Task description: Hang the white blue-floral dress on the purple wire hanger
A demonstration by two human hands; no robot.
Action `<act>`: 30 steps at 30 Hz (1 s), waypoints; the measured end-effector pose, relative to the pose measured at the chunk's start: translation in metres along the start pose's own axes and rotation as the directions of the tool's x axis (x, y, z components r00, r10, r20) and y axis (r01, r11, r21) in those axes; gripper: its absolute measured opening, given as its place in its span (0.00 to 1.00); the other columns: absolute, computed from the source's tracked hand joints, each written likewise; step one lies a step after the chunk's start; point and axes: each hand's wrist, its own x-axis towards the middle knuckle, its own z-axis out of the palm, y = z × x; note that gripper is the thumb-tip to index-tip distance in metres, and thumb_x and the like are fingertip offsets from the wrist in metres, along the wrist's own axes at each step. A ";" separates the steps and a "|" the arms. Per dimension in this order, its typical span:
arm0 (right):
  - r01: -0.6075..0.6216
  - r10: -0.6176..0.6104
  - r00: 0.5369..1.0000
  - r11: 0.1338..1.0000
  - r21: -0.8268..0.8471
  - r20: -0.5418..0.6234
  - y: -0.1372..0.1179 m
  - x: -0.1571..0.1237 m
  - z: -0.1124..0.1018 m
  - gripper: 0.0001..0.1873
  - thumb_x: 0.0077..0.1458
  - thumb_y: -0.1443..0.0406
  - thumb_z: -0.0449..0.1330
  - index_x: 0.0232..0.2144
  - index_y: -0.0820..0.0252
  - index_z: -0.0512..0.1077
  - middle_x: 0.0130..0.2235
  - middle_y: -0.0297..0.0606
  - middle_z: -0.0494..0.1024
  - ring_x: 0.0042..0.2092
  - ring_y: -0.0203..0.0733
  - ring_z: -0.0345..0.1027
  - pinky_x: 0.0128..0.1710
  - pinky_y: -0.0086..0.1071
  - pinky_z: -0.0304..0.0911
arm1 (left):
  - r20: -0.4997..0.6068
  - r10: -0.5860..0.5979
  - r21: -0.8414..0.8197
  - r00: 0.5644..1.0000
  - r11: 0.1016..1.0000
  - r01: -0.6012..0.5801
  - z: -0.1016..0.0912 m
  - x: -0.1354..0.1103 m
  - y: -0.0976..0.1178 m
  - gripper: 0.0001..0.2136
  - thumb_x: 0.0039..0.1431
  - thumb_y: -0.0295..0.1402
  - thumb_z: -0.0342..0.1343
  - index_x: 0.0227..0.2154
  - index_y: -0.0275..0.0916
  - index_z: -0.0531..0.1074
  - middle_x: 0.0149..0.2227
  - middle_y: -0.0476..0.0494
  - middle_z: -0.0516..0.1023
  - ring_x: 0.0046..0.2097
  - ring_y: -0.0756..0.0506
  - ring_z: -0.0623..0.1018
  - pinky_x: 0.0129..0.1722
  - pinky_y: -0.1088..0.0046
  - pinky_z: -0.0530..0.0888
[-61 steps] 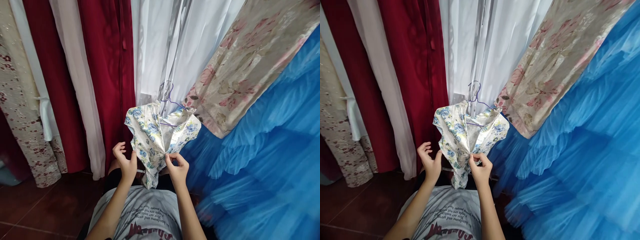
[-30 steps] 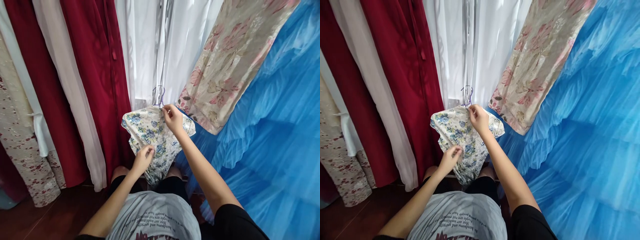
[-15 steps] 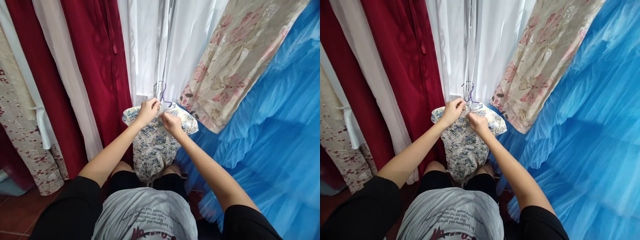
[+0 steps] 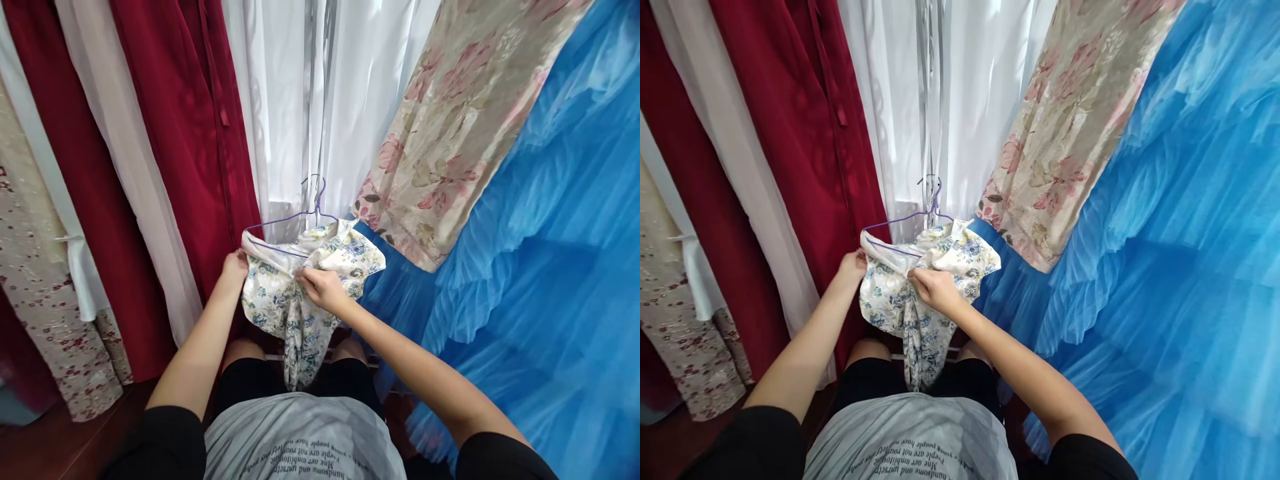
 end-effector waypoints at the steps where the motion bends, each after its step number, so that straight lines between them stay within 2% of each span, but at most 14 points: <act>1: -0.016 0.016 1.000 1.000 0.011 0.018 -0.001 -0.004 -0.001 0.10 0.69 0.63 0.51 0.42 0.55 0.73 0.37 0.38 0.83 0.36 0.41 0.77 0.35 0.28 0.62 | 0.012 -0.052 0.043 0.999 0.998 0.052 -0.007 -0.004 -0.017 0.11 0.69 0.38 0.55 0.38 0.33 0.72 0.31 0.49 0.74 0.28 0.52 0.73 0.29 0.75 0.74; 5: -0.124 0.121 0.986 0.992 0.020 0.113 0.006 -0.034 -0.015 0.08 0.68 0.64 0.52 0.42 0.55 0.72 0.36 0.37 0.82 0.33 0.39 0.74 0.34 0.28 0.60 | 0.170 -0.244 0.233 0.955 0.951 0.202 -0.022 -0.029 -0.068 0.09 0.67 0.33 0.57 0.31 0.33 0.72 0.27 0.48 0.74 0.26 0.50 0.74 0.28 0.74 0.73; 9: -0.247 0.237 0.943 0.969 0.011 0.233 0.014 -0.062 -0.039 0.06 0.65 0.63 0.56 0.41 0.57 0.73 0.35 0.36 0.79 0.32 0.39 0.71 0.34 0.30 0.60 | 0.423 -0.342 0.331 0.839 0.920 0.208 -0.009 -0.072 -0.078 0.07 0.60 0.29 0.62 0.29 0.33 0.74 0.28 0.42 0.78 0.29 0.47 0.78 0.31 0.74 0.74; 11: -0.307 0.272 0.918 0.948 0.083 0.287 0.013 -0.065 -0.048 0.14 0.62 0.60 0.60 0.49 0.57 0.71 0.35 0.37 0.79 0.32 0.41 0.70 0.35 0.32 0.62 | 0.568 -0.343 0.362 0.748 0.920 0.148 0.005 -0.099 -0.072 0.07 0.58 0.31 0.65 0.30 0.32 0.76 0.30 0.42 0.79 0.32 0.46 0.79 0.36 0.73 0.74; 14: -0.359 0.247 0.905 0.881 0.308 0.347 0.005 -0.060 -0.053 0.26 0.58 0.55 0.64 0.55 0.58 0.69 0.42 0.41 0.79 0.40 0.47 0.72 0.44 0.38 0.66 | 0.823 -0.198 0.351 0.533 0.914 -0.203 0.030 -0.137 -0.062 0.11 0.60 0.37 0.65 0.31 0.33 0.77 0.32 0.43 0.79 0.36 0.47 0.78 0.41 0.73 0.74; 16: -0.430 0.236 0.882 0.759 0.490 0.408 -0.002 -0.054 -0.054 0.25 0.58 0.52 0.63 0.53 0.58 0.72 0.47 0.44 0.79 0.48 0.52 0.71 0.53 0.44 0.64 | 0.925 -0.084 0.268 0.371 0.836 -0.479 0.046 -0.154 -0.059 0.13 0.63 0.40 0.61 0.32 0.34 0.78 0.33 0.44 0.79 0.37 0.47 0.78 0.43 0.72 0.73; 18: -0.571 0.267 0.814 0.531 0.626 0.515 -0.008 -0.052 -0.056 0.26 0.58 0.47 0.60 0.52 0.56 0.73 0.49 0.44 0.79 0.53 0.55 0.70 0.58 0.48 0.60 | 0.958 -0.031 0.209 0.285 0.754 -0.623 0.058 -0.163 -0.061 0.12 0.65 0.40 0.58 0.35 0.35 0.78 0.35 0.43 0.79 0.38 0.46 0.78 0.43 0.71 0.73; 19: -0.646 0.285 0.762 0.390 0.656 0.582 -0.011 -0.052 -0.058 0.27 0.58 0.46 0.59 0.51 0.56 0.73 0.49 0.44 0.79 0.54 0.55 0.70 0.58 0.49 0.60 | 0.965 -0.016 0.192 0.263 0.726 -0.661 0.063 -0.164 -0.063 0.11 0.66 0.40 0.58 0.37 0.36 0.78 0.37 0.43 0.79 0.40 0.46 0.78 0.45 0.70 0.73; 21: -0.748 0.288 0.658 0.135 0.650 0.696 -0.016 -0.056 -0.065 0.28 0.56 0.44 0.59 0.49 0.56 0.74 0.48 0.45 0.81 0.53 0.55 0.71 0.58 0.50 0.61 | 0.965 0.022 0.172 0.260 0.693 -0.700 0.067 -0.160 -0.073 0.12 0.66 0.40 0.57 0.45 0.38 0.76 0.44 0.41 0.79 0.47 0.43 0.78 0.50 0.68 0.72; 23: -0.776 0.288 0.595 -0.039 0.630 0.750 -0.020 -0.061 -0.075 0.26 0.53 0.47 0.62 0.46 0.58 0.76 0.43 0.44 0.83 0.49 0.53 0.75 0.55 0.46 0.64 | 0.965 0.038 0.161 0.259 0.694 -0.702 0.065 -0.153 -0.085 0.16 0.69 0.43 0.53 0.51 0.39 0.73 0.49 0.39 0.78 0.53 0.42 0.76 0.57 0.65 0.68; 25: -0.764 0.307 0.565 -0.156 0.627 0.766 -0.021 -0.066 -0.086 0.20 0.50 0.52 0.65 0.40 0.59 0.77 0.36 0.40 0.83 0.41 0.48 0.77 0.49 0.40 0.69 | 0.977 -0.046 0.176 0.208 0.726 -0.664 0.057 -0.146 -0.101 0.21 0.72 0.47 0.43 0.53 0.38 0.72 0.48 0.38 0.78 0.55 0.41 0.75 0.59 0.64 0.67; 27: -0.752 0.326 0.517 -0.269 0.602 0.791 -0.022 -0.069 -0.097 0.15 0.48 0.55 0.66 0.33 0.61 0.77 0.27 0.36 0.81 0.31 0.43 0.76 0.40 0.34 0.71 | 0.965 -0.224 0.257 0.136 0.710 -0.656 0.043 -0.142 -0.118 0.31 0.73 0.51 0.29 0.47 0.36 0.75 0.42 0.39 0.80 0.50 0.41 0.78 0.56 0.65 0.70; 28: -0.753 0.323 0.485 -0.318 0.575 0.813 -0.023 -0.069 -0.102 0.16 0.49 0.54 0.66 0.30 0.62 0.76 0.24 0.35 0.79 0.27 0.40 0.74 0.35 0.32 0.70 | 0.944 -0.307 0.303 0.119 0.672 -0.676 0.035 -0.141 -0.125 0.35 0.73 0.52 0.25 0.42 0.36 0.76 0.38 0.39 0.80 0.46 0.42 0.79 0.52 0.66 0.72; 30: -0.767 0.292 0.440 -0.369 0.525 0.849 -0.028 -0.069 -0.112 0.22 0.51 0.48 0.65 0.26 0.63 0.75 0.20 0.34 0.76 0.23 0.38 0.71 0.29 0.30 0.69 | 0.905 -0.405 0.363 0.131 0.575 -0.733 0.016 -0.140 -0.138 0.37 0.70 0.57 0.27 0.32 0.38 0.76 0.31 0.41 0.79 0.38 0.42 0.79 0.46 0.67 0.73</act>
